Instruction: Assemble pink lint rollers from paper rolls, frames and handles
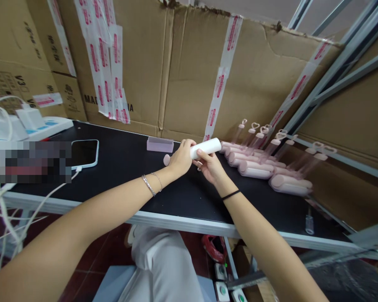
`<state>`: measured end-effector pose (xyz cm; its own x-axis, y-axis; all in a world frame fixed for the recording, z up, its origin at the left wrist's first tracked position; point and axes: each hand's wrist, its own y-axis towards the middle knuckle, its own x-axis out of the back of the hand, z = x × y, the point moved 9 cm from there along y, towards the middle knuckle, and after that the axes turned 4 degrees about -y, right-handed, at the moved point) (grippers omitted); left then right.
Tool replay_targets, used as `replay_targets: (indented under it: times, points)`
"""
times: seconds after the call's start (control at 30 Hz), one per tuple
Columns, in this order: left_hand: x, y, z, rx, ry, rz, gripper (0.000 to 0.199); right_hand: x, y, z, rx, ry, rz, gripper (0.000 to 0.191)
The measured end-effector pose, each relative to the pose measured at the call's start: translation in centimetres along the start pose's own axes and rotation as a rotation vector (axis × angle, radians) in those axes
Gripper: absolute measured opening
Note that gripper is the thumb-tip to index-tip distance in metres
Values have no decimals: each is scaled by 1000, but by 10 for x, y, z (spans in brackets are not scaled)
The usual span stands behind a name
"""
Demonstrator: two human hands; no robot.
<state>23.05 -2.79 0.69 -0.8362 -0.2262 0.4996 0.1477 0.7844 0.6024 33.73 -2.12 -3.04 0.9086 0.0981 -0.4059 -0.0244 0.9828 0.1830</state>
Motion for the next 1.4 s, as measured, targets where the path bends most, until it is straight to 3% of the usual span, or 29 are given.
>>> replay_targets:
  times: [0.1, 0.23, 0.37, 0.47, 0.53, 0.63, 0.7, 0.8, 0.9, 0.97, 1.13, 1.2, 1.27, 1.4]
  points:
    - [-7, -7, -12, -47, 129, 147, 37, 2, -1, -2, -62, -81, 32, 39]
    - [-14, -8, -16, -89, 126, 240, 55, 3, 1, 0, -91, -169, 68, 38]
    - [-22, 3, -17, -98, -270, 298, 63, 13, 7, 16, 32, -345, -4, 42]
    - [-29, 8, -12, 84, -685, 368, 61, 16, 6, 41, 268, -547, -77, 45]
    - [-31, 7, -11, 208, -877, 381, 51, 7, 0, 50, 398, -721, -31, 41]
    - [-24, 7, -4, 319, -973, 285, 37, -15, -9, 47, 515, -1013, 85, 33]
    - [-16, 10, 7, 389, -982, 162, 34, -20, -13, 44, 544, -1152, 58, 33]
    - [-4, 14, 27, 470, -985, -31, 34, -25, -15, 31, 473, -1325, 12, 27]
    - [8, 18, 39, 461, -946, -180, 31, -50, -23, 2, 458, -1555, 264, 20]
    - [11, 18, 42, 453, -928, -221, 31, -63, -28, -14, 468, -1664, 404, 24]
    - [8, 18, 39, 426, -938, -208, 30, -68, -28, -23, 416, -1679, 444, 7]
    - [7, 19, 38, 426, -922, -186, 30, -64, -26, -13, 432, -1642, 413, 5]
    - [6, 19, 40, 427, -892, -165, 32, -52, -22, 9, 481, -1546, 285, 6]
    - [2, 19, 37, 325, -663, -54, 41, 4, -18, 76, 635, -1061, -213, 17]
